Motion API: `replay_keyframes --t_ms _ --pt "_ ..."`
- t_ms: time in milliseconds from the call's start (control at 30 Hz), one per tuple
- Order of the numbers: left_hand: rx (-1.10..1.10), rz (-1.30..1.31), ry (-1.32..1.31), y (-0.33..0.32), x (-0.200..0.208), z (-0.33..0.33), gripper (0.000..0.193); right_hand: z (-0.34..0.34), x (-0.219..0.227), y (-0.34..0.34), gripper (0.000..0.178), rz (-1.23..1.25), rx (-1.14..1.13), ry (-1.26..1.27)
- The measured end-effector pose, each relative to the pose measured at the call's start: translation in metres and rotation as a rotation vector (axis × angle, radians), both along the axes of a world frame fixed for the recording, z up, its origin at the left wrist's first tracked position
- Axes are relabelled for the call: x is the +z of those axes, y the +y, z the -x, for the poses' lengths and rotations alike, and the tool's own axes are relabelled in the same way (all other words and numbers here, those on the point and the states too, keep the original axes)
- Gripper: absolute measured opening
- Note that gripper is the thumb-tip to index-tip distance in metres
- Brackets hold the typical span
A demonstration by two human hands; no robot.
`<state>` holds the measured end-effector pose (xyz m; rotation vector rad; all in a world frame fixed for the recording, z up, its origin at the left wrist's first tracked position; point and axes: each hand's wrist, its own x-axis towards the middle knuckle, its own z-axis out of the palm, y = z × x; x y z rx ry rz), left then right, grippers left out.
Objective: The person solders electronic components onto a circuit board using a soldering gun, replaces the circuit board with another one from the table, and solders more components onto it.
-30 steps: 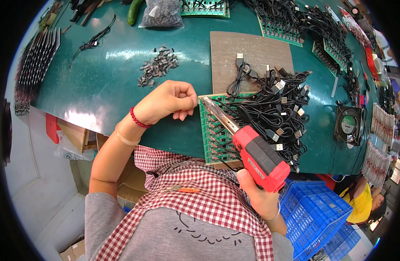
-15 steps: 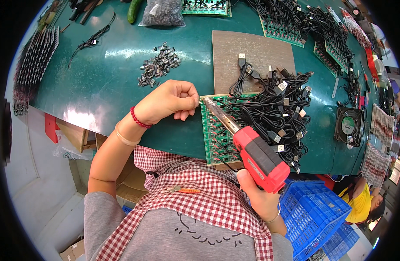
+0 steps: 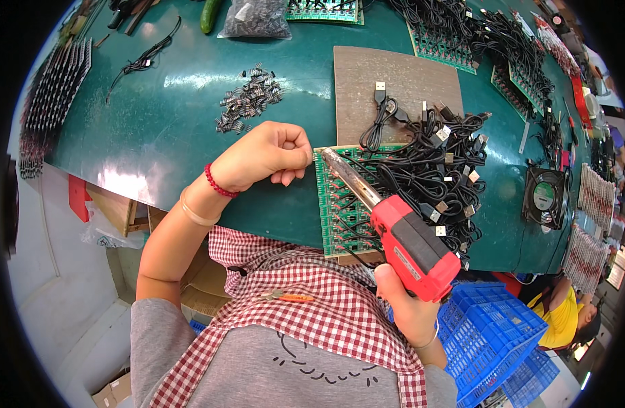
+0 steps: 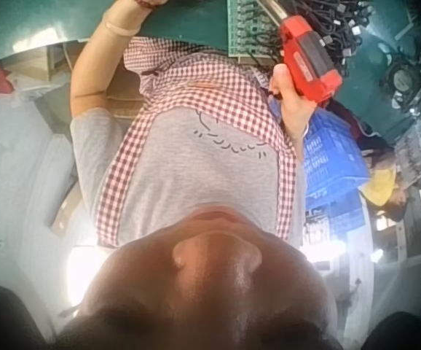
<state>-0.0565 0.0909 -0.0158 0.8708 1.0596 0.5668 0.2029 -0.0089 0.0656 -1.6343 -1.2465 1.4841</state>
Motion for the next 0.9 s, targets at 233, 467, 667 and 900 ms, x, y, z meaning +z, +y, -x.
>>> replay_keyframes --t_ms 233,467,667,900 --pt "0.002 -0.005 0.017 0.0001 0.0010 -0.0009 0.006 0.0026 0.0026 -0.0003 0.022 0.056 -0.023 -0.084" --pt "0.014 -0.013 0.022 -0.0005 0.0012 -0.0022 0.007 0.0028 0.0016 -0.0021 0.014 0.025 -0.016 -0.104" --pt "0.024 -0.013 0.017 -0.0017 0.0010 -0.0011 0.007 0.0024 0.0060 -0.0016 0.011 0.031 0.031 -0.121" --pt "0.027 -0.013 0.021 -0.0016 0.0010 -0.0018 0.007 0.0006 0.0067 -0.0034 0.030 0.056 -0.034 -0.004"
